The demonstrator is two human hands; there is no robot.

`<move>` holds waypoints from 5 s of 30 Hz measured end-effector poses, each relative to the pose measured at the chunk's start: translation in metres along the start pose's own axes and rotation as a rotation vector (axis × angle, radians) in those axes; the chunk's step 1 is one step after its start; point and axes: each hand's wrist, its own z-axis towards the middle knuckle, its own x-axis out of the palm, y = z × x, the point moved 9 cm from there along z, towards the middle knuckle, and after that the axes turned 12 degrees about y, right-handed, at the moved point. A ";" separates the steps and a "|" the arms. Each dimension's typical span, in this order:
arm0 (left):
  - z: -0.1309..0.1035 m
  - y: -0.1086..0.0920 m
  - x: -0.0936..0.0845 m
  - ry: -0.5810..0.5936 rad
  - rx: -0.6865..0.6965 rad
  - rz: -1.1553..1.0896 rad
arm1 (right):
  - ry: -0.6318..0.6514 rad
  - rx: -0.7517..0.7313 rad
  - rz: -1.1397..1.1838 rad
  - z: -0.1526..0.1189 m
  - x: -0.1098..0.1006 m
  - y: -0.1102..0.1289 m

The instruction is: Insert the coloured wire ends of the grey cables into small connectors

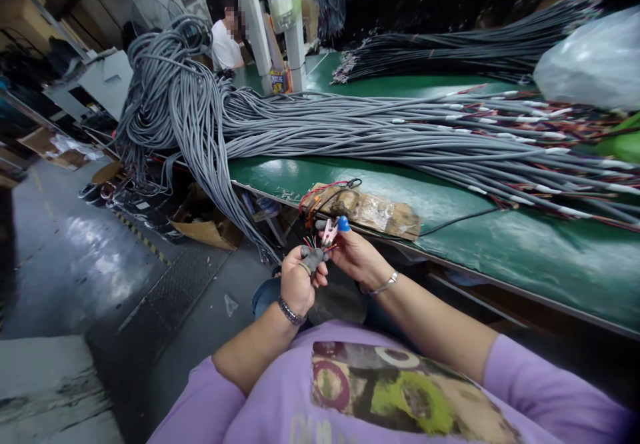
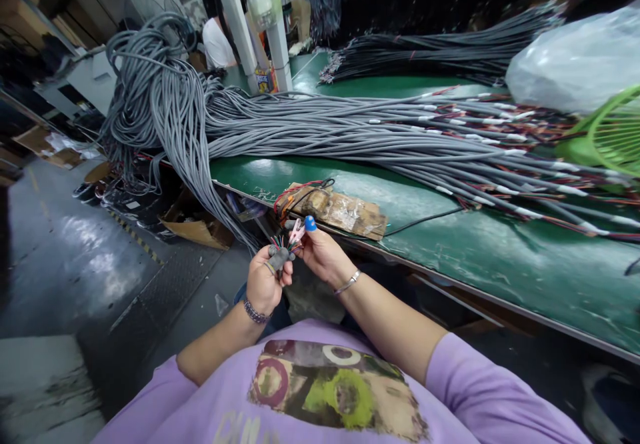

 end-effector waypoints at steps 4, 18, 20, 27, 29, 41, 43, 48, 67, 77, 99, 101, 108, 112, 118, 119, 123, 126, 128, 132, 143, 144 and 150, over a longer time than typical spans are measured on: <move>0.000 0.002 0.000 0.011 -0.015 0.058 | -0.045 -0.015 0.007 -0.001 -0.001 0.000; -0.012 0.011 -0.001 0.073 -0.017 0.147 | 0.136 0.168 -0.407 -0.033 0.008 0.004; -0.012 0.016 0.004 0.145 -0.079 0.193 | 0.188 0.143 -0.550 -0.035 0.016 0.013; -0.011 0.017 0.010 0.235 -0.192 0.245 | 0.252 0.032 -0.790 -0.038 0.028 0.026; -0.010 0.013 0.005 0.168 -0.154 0.194 | 0.204 0.036 -0.715 -0.038 0.018 0.023; -0.008 0.015 0.000 0.125 -0.087 0.094 | 0.101 -0.023 -0.623 -0.045 0.016 0.016; -0.009 0.017 0.000 0.162 -0.113 0.113 | 0.129 -0.009 -0.630 -0.043 0.020 0.016; -0.011 0.016 -0.001 0.171 -0.082 0.159 | 0.106 0.008 -0.606 -0.040 0.020 0.010; -0.008 -0.002 0.005 0.079 0.045 -0.083 | 0.050 0.096 -0.284 -0.016 0.000 0.006; 0.001 0.005 0.010 0.094 0.034 -0.076 | -0.010 -0.036 -0.319 -0.010 -0.007 0.013; -0.010 0.006 0.006 0.065 0.027 0.007 | 0.040 0.116 0.025 -0.018 0.006 -0.003; -0.012 0.005 0.006 0.054 0.036 0.007 | 0.042 0.117 0.002 -0.019 0.006 -0.002; -0.008 0.003 0.001 0.005 0.049 -0.046 | 0.026 0.046 -0.042 -0.016 0.007 0.003; -0.004 0.005 0.002 -0.002 0.024 -0.037 | 0.028 0.098 0.003 -0.016 0.009 -0.001; 0.000 0.008 0.004 0.002 -0.006 -0.008 | 0.108 0.125 -0.001 -0.016 0.022 -0.006; 0.000 0.009 0.004 0.002 -0.008 -0.009 | 0.127 0.128 -0.008 -0.016 0.025 -0.007; -0.001 0.007 0.003 0.010 0.004 -0.022 | 0.115 0.104 -0.042 -0.017 0.022 -0.006; -0.003 0.007 0.002 0.016 0.017 -0.032 | 0.053 0.091 -0.055 -0.019 0.012 -0.005; -0.006 0.008 0.001 0.012 0.017 -0.028 | 0.033 0.099 -0.040 -0.022 0.007 -0.006; -0.012 0.013 -0.004 0.006 0.012 0.006 | 0.060 0.158 -0.119 -0.030 0.005 -0.010; -0.008 0.033 0.004 0.234 -0.231 0.235 | 0.181 -0.002 -0.889 -0.040 0.024 0.021; -0.008 0.032 0.004 0.230 -0.230 0.222 | 0.174 -0.015 -0.891 -0.041 0.024 0.022; -0.007 0.009 -0.002 0.099 -0.034 0.053 | 0.051 0.056 -0.558 -0.043 -0.001 0.016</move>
